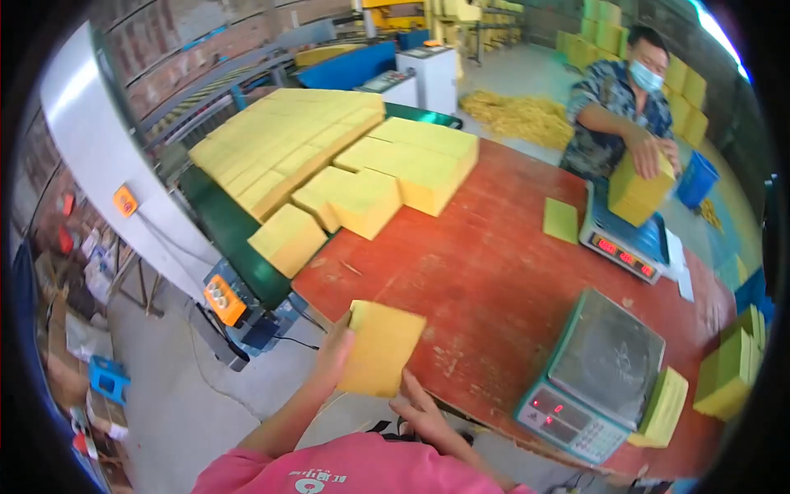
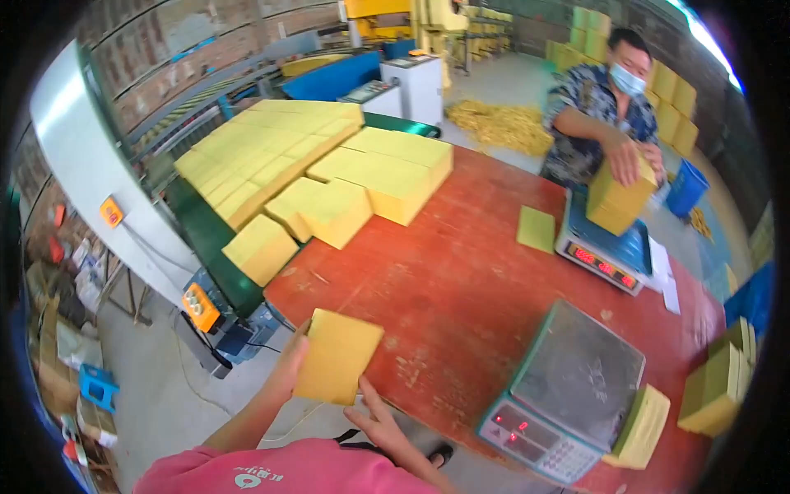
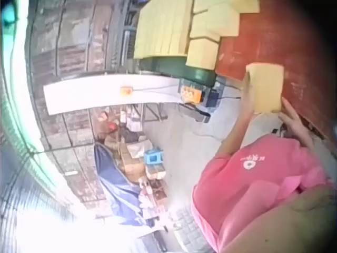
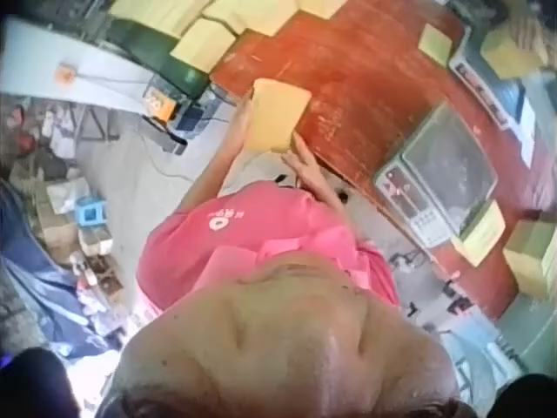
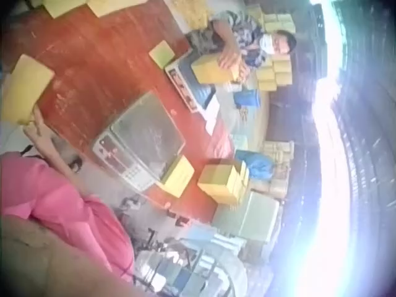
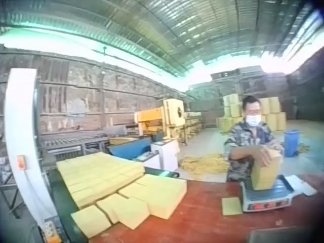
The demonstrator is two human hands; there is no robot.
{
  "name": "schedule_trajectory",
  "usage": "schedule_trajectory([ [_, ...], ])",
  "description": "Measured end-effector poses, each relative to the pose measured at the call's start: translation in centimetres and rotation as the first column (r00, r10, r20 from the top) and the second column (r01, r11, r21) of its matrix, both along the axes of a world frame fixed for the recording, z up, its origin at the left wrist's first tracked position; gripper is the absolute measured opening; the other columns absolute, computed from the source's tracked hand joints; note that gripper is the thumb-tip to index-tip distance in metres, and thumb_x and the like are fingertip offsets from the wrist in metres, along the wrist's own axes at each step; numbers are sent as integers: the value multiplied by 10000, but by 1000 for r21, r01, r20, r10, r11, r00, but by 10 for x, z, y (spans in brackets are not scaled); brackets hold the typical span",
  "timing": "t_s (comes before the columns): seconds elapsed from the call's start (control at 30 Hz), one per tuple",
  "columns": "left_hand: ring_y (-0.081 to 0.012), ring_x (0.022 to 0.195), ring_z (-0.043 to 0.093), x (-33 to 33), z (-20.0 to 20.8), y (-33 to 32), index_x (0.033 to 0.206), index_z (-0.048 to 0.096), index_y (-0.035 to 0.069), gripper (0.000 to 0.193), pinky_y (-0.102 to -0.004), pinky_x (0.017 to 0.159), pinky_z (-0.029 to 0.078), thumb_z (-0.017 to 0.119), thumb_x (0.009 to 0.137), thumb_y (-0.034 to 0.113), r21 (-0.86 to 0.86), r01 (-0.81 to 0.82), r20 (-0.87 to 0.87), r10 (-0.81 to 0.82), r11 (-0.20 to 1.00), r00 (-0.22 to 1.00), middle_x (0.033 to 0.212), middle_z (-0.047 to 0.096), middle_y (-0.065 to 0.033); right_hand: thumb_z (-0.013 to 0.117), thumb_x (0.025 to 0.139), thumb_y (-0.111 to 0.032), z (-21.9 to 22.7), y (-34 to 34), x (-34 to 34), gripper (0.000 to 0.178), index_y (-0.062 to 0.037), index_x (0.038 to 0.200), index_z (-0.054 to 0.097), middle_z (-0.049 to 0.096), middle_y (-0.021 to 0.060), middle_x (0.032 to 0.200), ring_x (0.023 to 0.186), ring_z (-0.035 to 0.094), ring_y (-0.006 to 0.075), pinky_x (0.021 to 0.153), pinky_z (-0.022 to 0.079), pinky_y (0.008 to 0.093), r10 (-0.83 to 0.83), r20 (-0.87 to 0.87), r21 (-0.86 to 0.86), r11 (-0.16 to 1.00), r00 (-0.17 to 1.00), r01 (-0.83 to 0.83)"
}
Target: The recorder is weighing stacks of yellow paper and organizing them on a table and conveyor belt in a paper mill.
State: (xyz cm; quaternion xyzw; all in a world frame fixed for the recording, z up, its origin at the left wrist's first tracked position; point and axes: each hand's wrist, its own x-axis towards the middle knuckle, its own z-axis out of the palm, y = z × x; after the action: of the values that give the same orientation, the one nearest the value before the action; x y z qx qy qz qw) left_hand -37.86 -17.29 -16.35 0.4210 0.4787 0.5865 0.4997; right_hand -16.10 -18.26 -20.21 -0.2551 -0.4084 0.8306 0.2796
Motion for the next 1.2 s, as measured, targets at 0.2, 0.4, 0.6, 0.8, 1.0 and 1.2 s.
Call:
schedule_trajectory([
  [0.2, -289, 1309, 462, 142, 44, 45, 1495, 306, 92, 635, -484, 1067, 408, 264, 1027, 519, -23, 287, 623, -211, 958, 753, 1471, 412, -147, 680, 832, -361, 122, 27, 123, 710, -58, 1429, 444, 321, 240, 1513, 1380, 300, 459, 1112, 274, 515, -739, 143, 987, 158, 659, -38],
  [0.4, -331, 1343, 420, 332, 75, 101, 1493, 317, 125, 674, -561, 1093, 357, 265, 994, 575, 162, 690, 885, -413, 705, 215, 1493, 381, -136, 718, 785, -318, 177, 35, 254, 684, -103, 1396, 496, 456, 182, 1436, 1327, 407, 420, 1035, 364, 516, -976, 122, 964, 74, 178, -255],
  [0.6, -317, 1356, 402, 379, 49, 67, 1492, 314, 116, 709, -536, 1108, 332, 164, 1000, 605, 14, 776, 914, -323, 631, 245, 1491, 390, -121, 723, 773, -234, 161, 51, 319, 615, -87, 1338, 530, 515, 168, 1367, 1273, 464, 390, 998, 398, 492, -957, 267, 925, 221, 114, -308],
  [0.8, -269, 1194, 562, 256, 35, 79, 1329, 537, 31, 573, -415, 1046, 415, 346, 1025, 477, -243, 911, 461, -787, 333, 410, 1250, 620, -125, 759, 733, -265, 152, 22, 307, 635, -72, 1306, 567, 490, 184, 1400, 1340, 382, 421, 1088, 277, 545, -926, 376, 802, 337, -22, -493],
  [1.0, -356, 1131, 588, 11, 48, 236, 1154, 635, -5, 516, -406, 963, 461, 597, 882, 431, 246, -235, -899, 312, 940, 307, 1176, 627, -240, 611, 780, -61, 183, 22, 241, 526, 16, 1296, 543, 548, 209, 1332, 1323, 436, 410, 1098, 321, 484, -997, -10, 971, -29, 79, -239],
  [1.2, -317, 1471, 189, -125, 43, 343, 1507, 241, 15, 1141, -536, 1186, 103, 663, 702, 706, -55, -421, -998, -55, 905, 13, 1569, 234, -209, 597, 809, -87, 155, 58, 131, 351, 38, 1137, 596, 613, 224, 1161, 1148, 559, 410, 1016, 413, 466, -836, 225, 973, 224, 501, -63],
])
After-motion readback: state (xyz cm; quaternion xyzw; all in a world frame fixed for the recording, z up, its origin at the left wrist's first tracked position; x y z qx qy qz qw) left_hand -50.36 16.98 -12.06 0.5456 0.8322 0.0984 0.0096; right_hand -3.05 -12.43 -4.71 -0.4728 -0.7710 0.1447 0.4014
